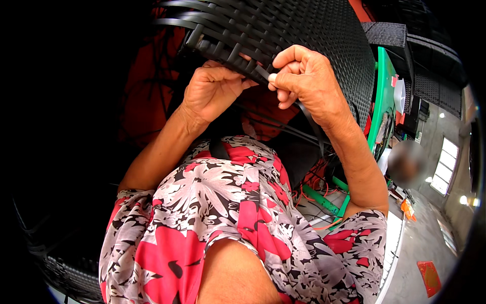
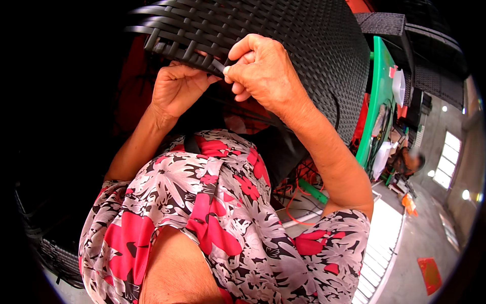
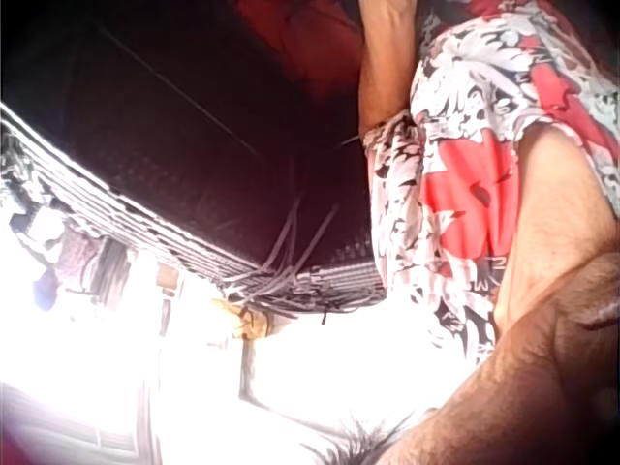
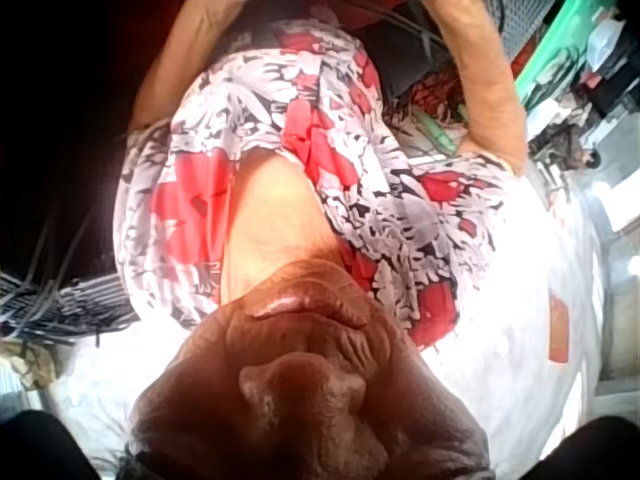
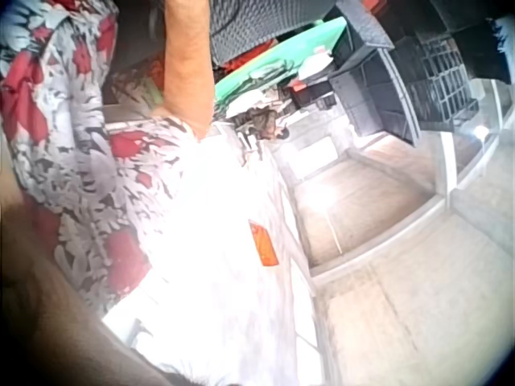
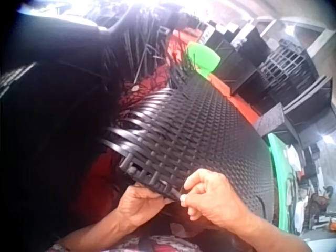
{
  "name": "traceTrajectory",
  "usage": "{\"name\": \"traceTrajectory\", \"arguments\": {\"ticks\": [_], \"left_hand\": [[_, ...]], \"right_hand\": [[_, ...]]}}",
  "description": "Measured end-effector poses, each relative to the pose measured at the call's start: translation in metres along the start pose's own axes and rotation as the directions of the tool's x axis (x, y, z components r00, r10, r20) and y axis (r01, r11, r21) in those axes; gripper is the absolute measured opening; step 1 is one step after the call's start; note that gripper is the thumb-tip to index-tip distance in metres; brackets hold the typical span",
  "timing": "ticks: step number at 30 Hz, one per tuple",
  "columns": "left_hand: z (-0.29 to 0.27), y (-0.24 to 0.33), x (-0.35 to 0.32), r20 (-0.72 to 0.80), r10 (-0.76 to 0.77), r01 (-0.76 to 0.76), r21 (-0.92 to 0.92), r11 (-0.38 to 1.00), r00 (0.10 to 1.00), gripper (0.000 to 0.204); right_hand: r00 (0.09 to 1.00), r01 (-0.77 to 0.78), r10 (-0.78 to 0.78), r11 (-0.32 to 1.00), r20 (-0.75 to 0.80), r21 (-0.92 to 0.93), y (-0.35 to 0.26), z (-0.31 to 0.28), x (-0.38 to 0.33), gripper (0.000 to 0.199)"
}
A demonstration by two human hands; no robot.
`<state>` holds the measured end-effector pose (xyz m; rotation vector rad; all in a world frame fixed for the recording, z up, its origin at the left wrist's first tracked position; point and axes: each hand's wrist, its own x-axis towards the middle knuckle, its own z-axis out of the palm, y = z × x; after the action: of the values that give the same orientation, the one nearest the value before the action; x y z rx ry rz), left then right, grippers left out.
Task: The person weaves black synthetic strips into a flat furniture panel, pulling the strips through the grid by hand and trimming the ends using pink shears.
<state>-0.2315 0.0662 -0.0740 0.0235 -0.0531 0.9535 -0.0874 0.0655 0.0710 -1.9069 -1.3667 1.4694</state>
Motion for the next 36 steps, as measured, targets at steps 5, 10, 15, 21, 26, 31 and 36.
{"name": "traceTrajectory", "arguments": {"ticks": [5,10,15,21,26,31,36], "left_hand": [[-0.003,-0.001,-0.001,0.036,-0.013,0.013,-0.017,1.000,0.999,0.025],[-0.005,-0.004,-0.003,-0.019,0.033,-0.033,0.026,0.999,0.999,0.024],[0.000,-0.003,-0.003,-0.027,0.026,-0.026,0.020,0.999,0.999,0.025],[-0.006,-0.004,-0.002,-0.028,-0.015,0.012,-0.112,0.994,1.000,0.032],[-0.004,-0.007,0.002,-0.055,-0.019,0.009,-0.167,0.986,0.998,0.035],[0.002,-0.006,0.000,-0.097,-0.018,-0.001,-0.194,0.981,0.995,0.035],[0.000,-0.005,-0.001,-0.060,-0.009,-0.006,-0.244,0.970,0.998,0.035]], "right_hand": [[0.996,-0.088,0.088,0.996,0.000,0.033,-0.003,-0.001,0.001,0.014],[0.994,-0.106,0.108,0.988,-0.015,0.109,-0.004,0.006,0.006,0.013],[0.999,0.003,0.000,0.997,-0.044,0.082,0.000,0.010,0.008,0.012],[0.986,0.117,-0.118,0.993,-0.115,-0.011,0.009,0.009,0.003,0.006],[0.970,0.211,-0.214,0.977,-0.117,-0.038,0.019,0.006,0.009,0.005],[0.918,0.322,-0.370,0.907,-0.145,-0.272,0.023,0.010,0.012,0.009],[0.859,0.416,-0.503,0.798,-0.100,-0.436,0.017,0.015,0.016,0.012]]}}
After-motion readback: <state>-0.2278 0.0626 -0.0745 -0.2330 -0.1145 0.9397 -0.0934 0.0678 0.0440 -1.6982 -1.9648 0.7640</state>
